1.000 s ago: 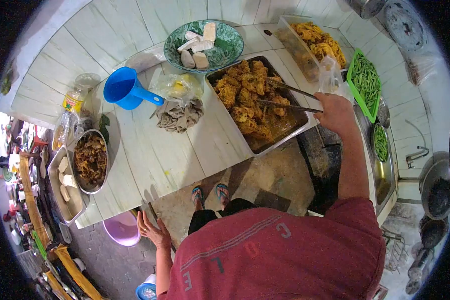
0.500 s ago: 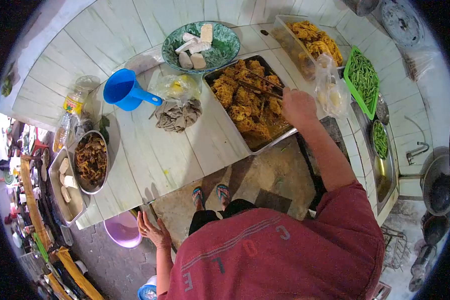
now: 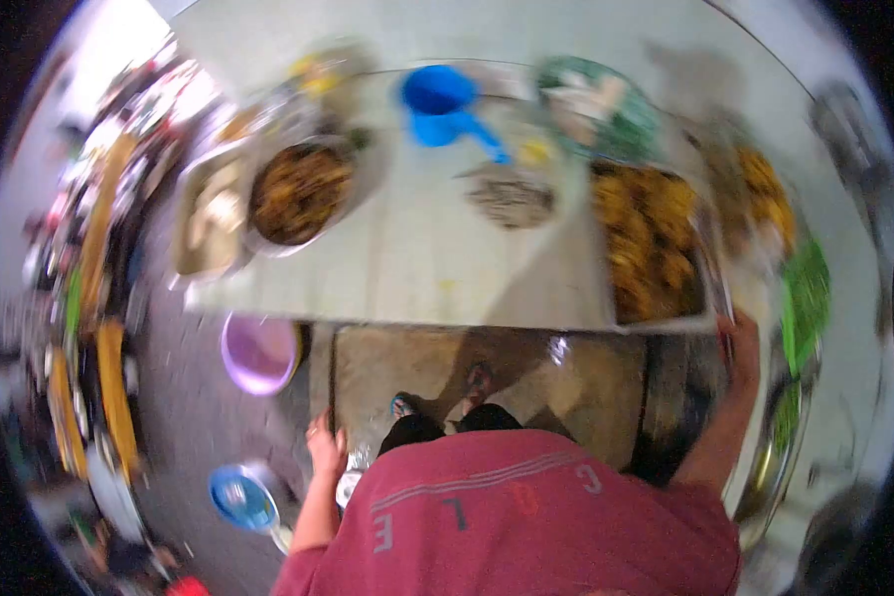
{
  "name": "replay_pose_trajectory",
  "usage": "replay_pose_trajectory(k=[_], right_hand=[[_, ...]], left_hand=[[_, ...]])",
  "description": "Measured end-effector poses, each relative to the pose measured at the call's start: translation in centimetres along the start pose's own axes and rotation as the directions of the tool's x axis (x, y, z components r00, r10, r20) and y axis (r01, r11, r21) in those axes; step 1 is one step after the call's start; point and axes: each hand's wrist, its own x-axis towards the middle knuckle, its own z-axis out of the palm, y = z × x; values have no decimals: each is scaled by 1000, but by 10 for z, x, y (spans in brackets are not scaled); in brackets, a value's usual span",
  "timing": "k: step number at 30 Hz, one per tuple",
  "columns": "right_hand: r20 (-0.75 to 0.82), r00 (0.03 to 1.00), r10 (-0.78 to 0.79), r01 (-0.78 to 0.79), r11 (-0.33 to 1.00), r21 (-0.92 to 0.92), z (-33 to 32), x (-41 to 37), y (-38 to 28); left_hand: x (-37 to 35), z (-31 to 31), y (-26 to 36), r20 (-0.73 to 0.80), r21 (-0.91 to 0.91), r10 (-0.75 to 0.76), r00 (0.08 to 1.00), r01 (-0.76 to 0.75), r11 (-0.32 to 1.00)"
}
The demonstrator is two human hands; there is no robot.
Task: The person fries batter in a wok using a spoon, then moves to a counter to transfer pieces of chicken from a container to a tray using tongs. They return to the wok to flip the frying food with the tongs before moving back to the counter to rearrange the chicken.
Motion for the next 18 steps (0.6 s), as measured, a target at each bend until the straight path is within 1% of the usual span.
replay_pose_trajectory(k=[1, 2, 3, 4, 5, 6, 8, 9, 10, 11, 12, 13, 14, 16, 17, 18], right_hand=[[68, 997, -24, 24, 1000, 2, 8, -7, -2], [154, 982, -113, 85, 980, 179, 23, -21, -5], [168, 970, -174, 142, 972, 186, 39, -27, -3], [244, 956, -164, 112, 971, 213, 61, -40, -11], [368, 907, -206, 147, 972, 183, 90, -59, -38], [455, 864, -217, 158, 974, 164, 113, -72, -45], [587, 771, -246, 197, 969, 148, 174, -92, -57], [649, 731, -211, 139, 977, 161, 210, -106, -61], [701, 695, -161, 65, 985, 162, 240, -135, -73], [755, 642, -134, 88, 991, 101, 279, -160, -90], [773, 617, -149, 105, 989, 107, 315, -186, -101], [828, 559, -44, 43, 999, 24, 352, -208, -110], [867, 495, 56, -7, 998, -61, 388, -229, -117], [946, 322, 45, -19, 999, -41, 458, -275, -125], [976, 217, 35, 21, 999, -41, 490, -297, -135], [993, 112, 32, 52, 998, -38, 523, -322, -145]], left_hand=[[-6, 23, -38, 139, -50, -109, 984, 117, 992], [-18, 36, -72, 274, -107, -203, 940, 239, 965], [-37, 29, -85, 351, -136, -264, 898, 328, 935], [-49, 24, -93, 428, -176, -303, 851, 408, 896], [-66, 26, -110, 408, -254, -358, 840, 481, 839], [-84, 32, -132, 390, -328, -403, 828, 534, 780], [-121, 48, -181, 296, -325, -497, 816, 575, 751], [-142, 71, -217, 295, -396, -535, 791, 611, 685], [-163, 69, -235, 294, -366, -574, 765, 644, 672], [-181, 70, -253, 330, -401, -617, 714, 698, 593], [-196, 61, -270, 362, -437, -645, 672, 734, 520], [-210, 70, -297, 341, -427, -659, 671, 735, 527], [-225, 87, -329, 336, -453, -671, 661, 738, 501], [-242, 86, -364, 187, -548, -745, 640, 697, 462], [-246, 95, -387, 46, -538, -788, 613, 680, 498], [-254, 85, -396, 48, -540, -801, 597, 690, 482]])
